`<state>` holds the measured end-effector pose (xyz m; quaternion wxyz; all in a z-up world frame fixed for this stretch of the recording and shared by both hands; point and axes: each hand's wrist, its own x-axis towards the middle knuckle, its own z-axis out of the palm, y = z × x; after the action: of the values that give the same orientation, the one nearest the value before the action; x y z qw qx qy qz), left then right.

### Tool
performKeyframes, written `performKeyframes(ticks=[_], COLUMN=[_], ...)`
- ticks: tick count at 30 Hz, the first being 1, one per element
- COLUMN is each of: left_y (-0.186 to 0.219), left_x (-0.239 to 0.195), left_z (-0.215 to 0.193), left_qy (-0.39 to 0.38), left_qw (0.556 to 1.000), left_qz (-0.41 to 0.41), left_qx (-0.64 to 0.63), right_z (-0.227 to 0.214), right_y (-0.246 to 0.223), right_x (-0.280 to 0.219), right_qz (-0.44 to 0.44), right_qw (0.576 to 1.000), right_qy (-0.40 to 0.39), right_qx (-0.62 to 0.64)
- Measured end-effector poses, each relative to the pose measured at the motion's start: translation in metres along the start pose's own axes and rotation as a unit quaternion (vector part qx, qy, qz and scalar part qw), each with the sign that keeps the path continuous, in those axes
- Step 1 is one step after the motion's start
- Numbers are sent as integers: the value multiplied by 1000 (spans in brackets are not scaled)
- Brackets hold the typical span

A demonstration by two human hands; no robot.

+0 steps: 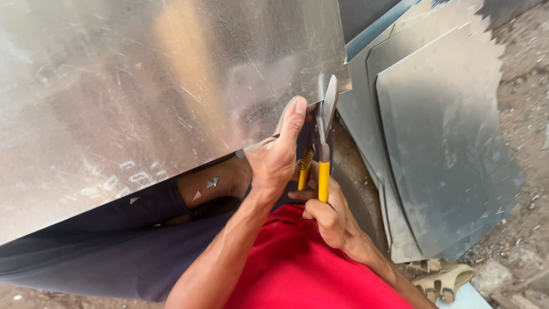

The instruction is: The person sits on the floor and uses metal snips to cut notches and straight lines into a series of thin metal sheets, handling them one at a time and discarding small scrap pieces onto the ground.

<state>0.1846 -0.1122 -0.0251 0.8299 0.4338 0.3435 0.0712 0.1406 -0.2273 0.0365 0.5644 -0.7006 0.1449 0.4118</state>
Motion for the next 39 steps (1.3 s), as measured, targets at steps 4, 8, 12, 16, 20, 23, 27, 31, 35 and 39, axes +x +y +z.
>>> performKeyframes(ticks=[4,8,12,16,20,23,27,31,35,39], left_y=[0,3,7,6,3,-4,-5,15,40,41], left_x=[-1,-2,-1,1,-1,0,2,5,-1,1], left_z=[0,0,1,2,-1,0,-9,-35,-39,-33], left_qy=[6,9,10,15,5,5,-12,7,2,-13], left_qw=[1000,1000,999,999,998,1000,1000,994,991,988], left_qz=[13,-11,5,19,39,-2,-14,-37,24,-36], left_qx=[-25,11,35,39,51,-14,4,-99,-132,-148], right_z=[2,1,-1,-1,5,5,-7,-29,-21,-22], right_y=[-5,-11,-11,-3,10,17,16,3,0,-6], right_x=[4,6,10,19,23,24,17,-30,-33,-12], right_qz=[27,19,-2,-70,-59,-67,-38,42,20,25], right_qw=[999,999,996,989,992,994,998,991,992,991], right_qy=[19,24,46,76,96,91,15,-72,-57,-24], right_qx=[-4,-9,-75,-101,-49,-11,-37,-102,-108,-131])
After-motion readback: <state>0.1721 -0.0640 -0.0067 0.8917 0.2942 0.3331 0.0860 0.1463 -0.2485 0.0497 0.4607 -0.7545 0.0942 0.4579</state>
